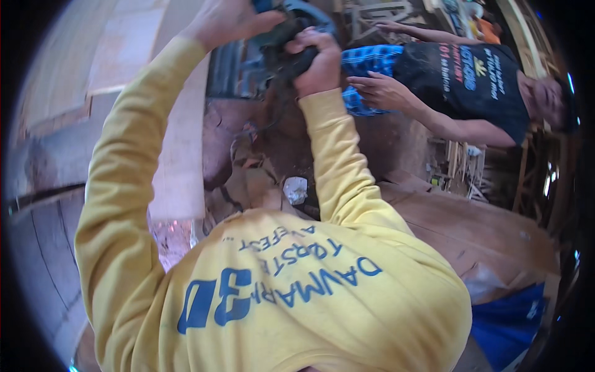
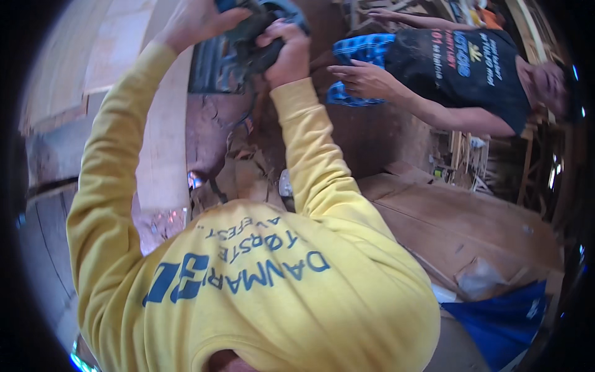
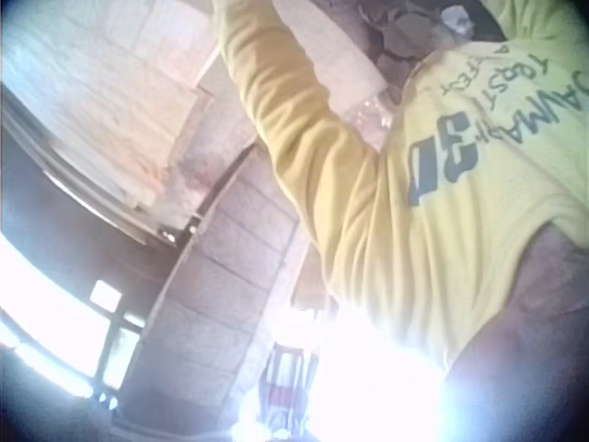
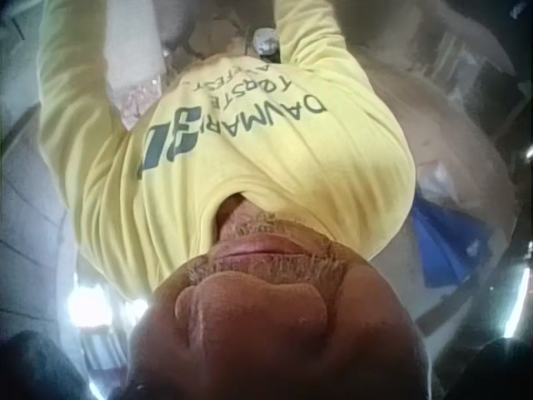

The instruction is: The person uses a circular saw to cut along a marked line on a large wooden panel. The person then hands the saw to another individual and points at the cut edge.

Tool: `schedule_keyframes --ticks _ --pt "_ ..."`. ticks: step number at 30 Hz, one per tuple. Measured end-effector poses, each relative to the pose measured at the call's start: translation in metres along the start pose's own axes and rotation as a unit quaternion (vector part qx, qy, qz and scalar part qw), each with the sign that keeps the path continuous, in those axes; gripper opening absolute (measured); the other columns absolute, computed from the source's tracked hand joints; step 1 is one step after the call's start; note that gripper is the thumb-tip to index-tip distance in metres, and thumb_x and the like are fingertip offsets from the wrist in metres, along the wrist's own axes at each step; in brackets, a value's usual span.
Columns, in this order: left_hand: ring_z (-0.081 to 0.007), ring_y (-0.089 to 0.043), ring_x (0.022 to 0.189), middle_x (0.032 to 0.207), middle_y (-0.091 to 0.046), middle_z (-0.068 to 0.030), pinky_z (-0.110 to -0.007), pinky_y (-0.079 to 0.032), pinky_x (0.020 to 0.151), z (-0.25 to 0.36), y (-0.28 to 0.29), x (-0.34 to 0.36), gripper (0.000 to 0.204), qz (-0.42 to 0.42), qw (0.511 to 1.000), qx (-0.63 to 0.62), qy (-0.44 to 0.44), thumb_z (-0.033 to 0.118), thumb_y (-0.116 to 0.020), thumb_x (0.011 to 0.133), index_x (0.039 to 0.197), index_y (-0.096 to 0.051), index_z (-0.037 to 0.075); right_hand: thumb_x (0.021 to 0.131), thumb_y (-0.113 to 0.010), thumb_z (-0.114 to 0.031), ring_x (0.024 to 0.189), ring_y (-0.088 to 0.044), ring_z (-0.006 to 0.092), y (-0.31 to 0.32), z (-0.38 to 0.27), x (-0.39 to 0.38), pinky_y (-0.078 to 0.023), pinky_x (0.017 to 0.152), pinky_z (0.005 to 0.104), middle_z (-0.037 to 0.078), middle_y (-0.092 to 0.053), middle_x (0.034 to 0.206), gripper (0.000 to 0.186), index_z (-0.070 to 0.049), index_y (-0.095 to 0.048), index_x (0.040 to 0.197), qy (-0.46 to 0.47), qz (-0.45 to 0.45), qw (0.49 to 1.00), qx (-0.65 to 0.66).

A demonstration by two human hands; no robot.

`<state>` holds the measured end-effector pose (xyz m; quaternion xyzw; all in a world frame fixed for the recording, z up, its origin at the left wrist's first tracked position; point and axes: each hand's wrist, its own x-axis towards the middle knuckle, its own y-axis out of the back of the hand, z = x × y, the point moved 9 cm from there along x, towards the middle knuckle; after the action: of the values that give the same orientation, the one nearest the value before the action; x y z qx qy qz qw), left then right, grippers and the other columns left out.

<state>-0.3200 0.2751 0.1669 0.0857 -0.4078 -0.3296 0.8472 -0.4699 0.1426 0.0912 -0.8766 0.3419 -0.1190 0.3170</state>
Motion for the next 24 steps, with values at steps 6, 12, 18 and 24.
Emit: schedule_keyframes --ticks 6,12,18,24 --pt "-0.0438 -0.062 0.104 0.107 -0.062 -0.0245 -0.049 -0.052 0.089 0.007 0.011 0.002 0.061 -0.005 1.000 0.023 0.006 0.034 -0.084 0.070 0.117 -0.060 0.003 0.081 -0.059 -0.002 0.070 -0.053 0.0167 -0.014 0.002 0.001 -0.052 0.068 0.0294 0.005 -0.053 0.078 0.010 -0.002 -0.053 0.089 -0.037 -0.032 0.999 0.023" --pt "-0.0460 -0.061 0.103 0.105 -0.062 -0.0273 -0.050 -0.052 0.088 0.011 0.019 -0.001 0.058 0.024 0.999 0.019 -0.020 0.038 -0.081 0.071 0.113 -0.062 0.002 0.083 -0.061 -0.003 0.075 -0.051 0.0166 -0.019 -0.004 0.000 -0.051 0.072 0.0299 0.004 -0.050 0.080 0.011 -0.001 -0.052 0.090 -0.056 -0.041 0.994 0.082" --pt "-0.0481 -0.063 0.101 0.107 -0.063 -0.0281 -0.052 -0.053 0.086 0.009 0.023 0.012 0.061 0.011 1.000 -0.005 -0.017 0.040 -0.081 0.073 0.115 -0.061 0.001 0.084 -0.061 -0.006 0.075 -0.052 0.0185 -0.021 -0.009 0.008 -0.050 0.078 0.0323 0.003 -0.051 0.080 0.013 -0.003 -0.052 0.093 -0.070 -0.050 0.995 0.055" --pt "-0.0482 -0.063 0.101 0.106 -0.063 -0.0279 -0.052 -0.052 0.085 0.002 0.030 0.029 0.062 0.012 0.999 -0.010 -0.032 0.039 -0.083 0.071 0.114 -0.060 0.001 0.084 -0.062 -0.008 0.075 -0.053 0.0193 -0.025 -0.009 0.029 -0.050 0.081 0.0341 0.003 -0.052 0.081 0.014 -0.005 -0.052 0.094 -0.074 -0.039 0.995 0.049"
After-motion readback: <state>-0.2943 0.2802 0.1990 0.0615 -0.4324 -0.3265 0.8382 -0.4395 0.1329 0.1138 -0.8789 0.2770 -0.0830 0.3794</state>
